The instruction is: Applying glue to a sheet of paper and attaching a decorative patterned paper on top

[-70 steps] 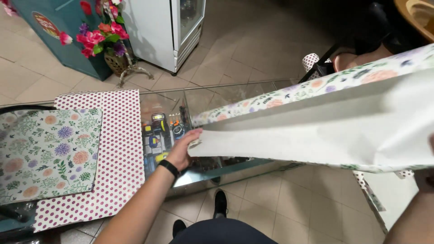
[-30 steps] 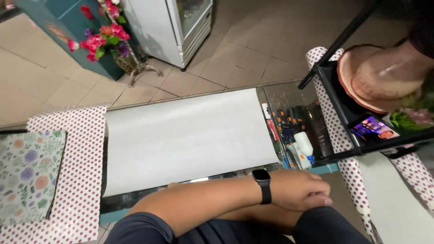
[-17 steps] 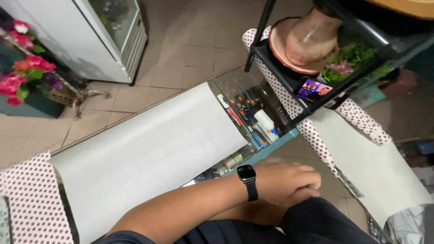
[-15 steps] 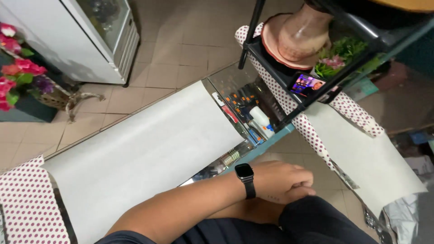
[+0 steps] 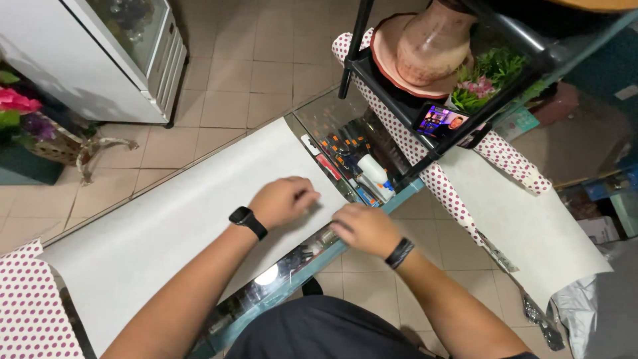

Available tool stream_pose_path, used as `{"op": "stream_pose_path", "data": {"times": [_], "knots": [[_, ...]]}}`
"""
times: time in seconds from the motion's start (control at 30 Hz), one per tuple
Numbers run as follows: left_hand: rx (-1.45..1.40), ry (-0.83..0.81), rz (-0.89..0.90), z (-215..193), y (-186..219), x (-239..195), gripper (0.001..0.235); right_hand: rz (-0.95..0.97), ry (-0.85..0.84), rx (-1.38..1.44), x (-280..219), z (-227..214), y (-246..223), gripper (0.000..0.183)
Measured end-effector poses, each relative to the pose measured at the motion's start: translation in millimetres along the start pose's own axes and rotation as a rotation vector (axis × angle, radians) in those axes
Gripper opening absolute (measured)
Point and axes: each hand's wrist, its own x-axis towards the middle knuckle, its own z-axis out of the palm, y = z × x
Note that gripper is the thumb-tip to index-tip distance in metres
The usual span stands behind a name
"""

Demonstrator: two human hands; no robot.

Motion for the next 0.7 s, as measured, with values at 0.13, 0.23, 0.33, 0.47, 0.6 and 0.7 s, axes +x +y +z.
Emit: {"op": "stream_pose_path", "data": {"times": [0.13,0.23,0.33,0.47,0.6,0.7], "knots": [[0.256,0.061,-0.21,4.6,-71.9,-4.6,0.048,0.45,0.206,-0.141,-6.0,-30.3,63.1,0.023],[0.376,-0.117,-0.355,-3.5,-43.8,-14.8,0.09,0.565,0.278,-0.011,0.2,0.0,133.1,0.028],[0.368,-0.229,-0.439,5.7,-22.6,-15.8,0.108,0.687,0.086,0.111,19.0,-3.4,146.0,0.038],[0.424,-0.266,-0.47,14.4,-14.0,-12.4,0.113,0.75,-0.12,0.201,51.2,-47.8,109.9,0.087],[0.383,-0.256,-0.51,13.0,-15.0,-0.9,0.105,0.74,-0.195,0.287,74.2,-45.3,115.0,0.066],[0.358,-0.168,-0.488,10.1,-34.2,12.9,0.097,0.712,-0.048,0.57,96.6,-17.3,134.1,0.048]]}}
